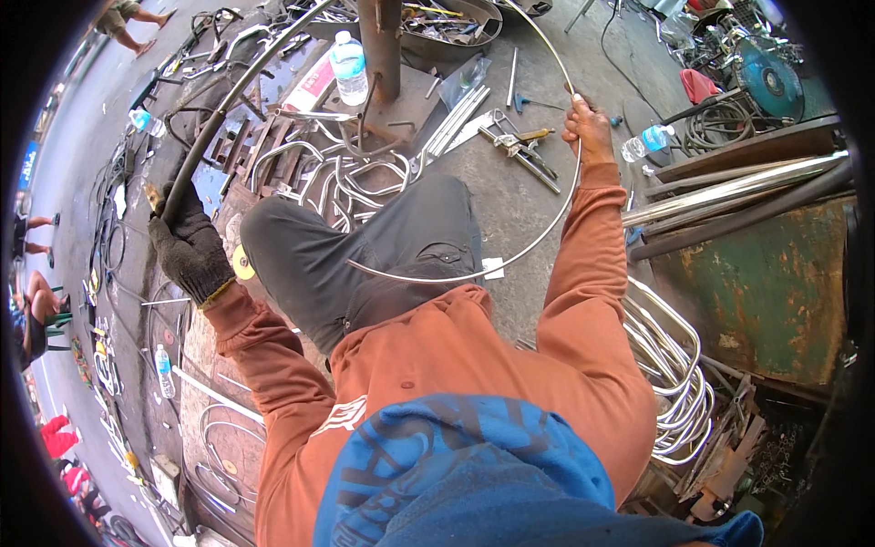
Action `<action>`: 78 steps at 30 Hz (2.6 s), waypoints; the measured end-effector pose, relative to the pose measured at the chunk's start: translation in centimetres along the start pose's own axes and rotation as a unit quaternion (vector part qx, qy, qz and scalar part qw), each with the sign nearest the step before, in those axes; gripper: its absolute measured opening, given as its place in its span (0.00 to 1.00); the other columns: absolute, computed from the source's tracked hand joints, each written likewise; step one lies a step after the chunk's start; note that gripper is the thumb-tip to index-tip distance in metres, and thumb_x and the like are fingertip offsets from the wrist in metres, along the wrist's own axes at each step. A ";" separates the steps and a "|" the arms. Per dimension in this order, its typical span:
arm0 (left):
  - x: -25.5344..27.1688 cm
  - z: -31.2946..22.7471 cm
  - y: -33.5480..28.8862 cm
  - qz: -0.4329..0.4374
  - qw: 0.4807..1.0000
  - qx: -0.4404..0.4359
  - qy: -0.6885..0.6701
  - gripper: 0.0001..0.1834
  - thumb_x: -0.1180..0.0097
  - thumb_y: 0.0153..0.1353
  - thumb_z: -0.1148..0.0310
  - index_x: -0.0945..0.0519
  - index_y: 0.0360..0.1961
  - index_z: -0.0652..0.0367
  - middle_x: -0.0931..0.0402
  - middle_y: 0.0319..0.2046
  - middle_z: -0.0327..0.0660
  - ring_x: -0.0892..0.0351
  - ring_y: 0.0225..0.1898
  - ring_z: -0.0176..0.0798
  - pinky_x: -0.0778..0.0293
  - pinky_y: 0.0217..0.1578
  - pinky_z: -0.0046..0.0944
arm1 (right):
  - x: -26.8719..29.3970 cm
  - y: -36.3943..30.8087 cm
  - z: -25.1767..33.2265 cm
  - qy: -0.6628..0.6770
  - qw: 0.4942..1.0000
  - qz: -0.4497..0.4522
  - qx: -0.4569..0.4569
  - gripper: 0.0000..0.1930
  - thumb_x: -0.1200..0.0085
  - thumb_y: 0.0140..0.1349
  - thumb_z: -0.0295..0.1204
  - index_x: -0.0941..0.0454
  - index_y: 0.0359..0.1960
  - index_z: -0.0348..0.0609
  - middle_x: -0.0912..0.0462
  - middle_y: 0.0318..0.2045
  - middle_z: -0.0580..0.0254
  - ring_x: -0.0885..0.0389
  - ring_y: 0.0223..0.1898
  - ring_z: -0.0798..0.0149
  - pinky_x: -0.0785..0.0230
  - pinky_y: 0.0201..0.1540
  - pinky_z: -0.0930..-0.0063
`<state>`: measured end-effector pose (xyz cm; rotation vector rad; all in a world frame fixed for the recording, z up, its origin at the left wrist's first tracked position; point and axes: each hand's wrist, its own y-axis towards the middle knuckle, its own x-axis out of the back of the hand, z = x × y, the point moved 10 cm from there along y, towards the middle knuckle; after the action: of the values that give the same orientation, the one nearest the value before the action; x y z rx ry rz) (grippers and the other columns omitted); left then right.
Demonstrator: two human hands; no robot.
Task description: The person sits on the ground and bends a long metal rod into a circular shape using both hands. They repeatedly adjust the curvature and inspect the formed loop.
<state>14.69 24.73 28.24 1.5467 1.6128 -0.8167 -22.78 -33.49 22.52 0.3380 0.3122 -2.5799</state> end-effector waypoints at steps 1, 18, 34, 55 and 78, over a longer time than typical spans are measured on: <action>-1.7 -1.1 0.0 0.065 0.984 -0.065 0.155 0.18 0.64 0.68 0.69 0.33 0.43 0.79 0.32 0.47 0.64 0.32 0.52 0.62 0.36 0.58 0.59 | -0.4 0.1 0.2 0.005 1.000 0.017 -0.003 0.08 0.51 0.63 0.30 0.23 0.42 0.47 0.41 0.15 0.78 0.46 0.11 0.81 0.51 0.11 0.84; 0.8 -1.9 18.7 0.077 0.993 0.051 0.068 0.17 0.64 0.67 0.71 0.34 0.46 0.79 0.33 0.49 0.66 0.33 0.54 0.64 0.38 0.58 0.62 | 1.1 -1.3 2.3 -0.043 0.998 -0.009 -0.034 0.09 0.50 0.64 0.33 0.23 0.43 0.48 0.41 0.16 0.77 0.46 0.12 0.81 0.51 0.13 0.84; -2.5 -4.3 18.3 0.078 0.993 0.035 0.081 0.18 0.63 0.64 0.71 0.32 0.45 0.80 0.31 0.48 0.66 0.33 0.53 0.66 0.38 0.58 0.62 | -1.7 -5.0 -3.3 0.087 0.995 -0.016 -0.038 0.05 0.51 0.64 0.31 0.25 0.39 0.48 0.40 0.17 0.76 0.44 0.14 0.81 0.49 0.14 0.84; -2.4 3.3 30.0 0.137 0.978 0.097 0.125 0.18 0.60 0.64 0.69 0.29 0.49 0.73 0.27 0.47 0.56 0.28 0.51 0.50 0.35 0.59 0.47 | 0.8 -6.3 -1.4 0.041 0.996 -0.085 -0.001 0.11 0.51 0.64 0.33 0.24 0.47 0.47 0.42 0.16 0.77 0.47 0.13 0.81 0.51 0.14 0.84; -2.8 -0.3 22.7 0.073 0.981 0.035 0.174 0.19 0.65 0.63 0.73 0.31 0.48 0.79 0.29 0.48 0.62 0.28 0.50 0.58 0.32 0.57 0.51 | 0.2 -5.0 -0.4 0.044 0.997 -0.054 -0.019 0.04 0.51 0.64 0.30 0.24 0.37 0.48 0.39 0.16 0.77 0.45 0.12 0.81 0.50 0.13 0.84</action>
<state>37.30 25.05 31.86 1.9173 1.7003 -0.5485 -25.49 -29.26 22.86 0.4325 0.4219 -2.6663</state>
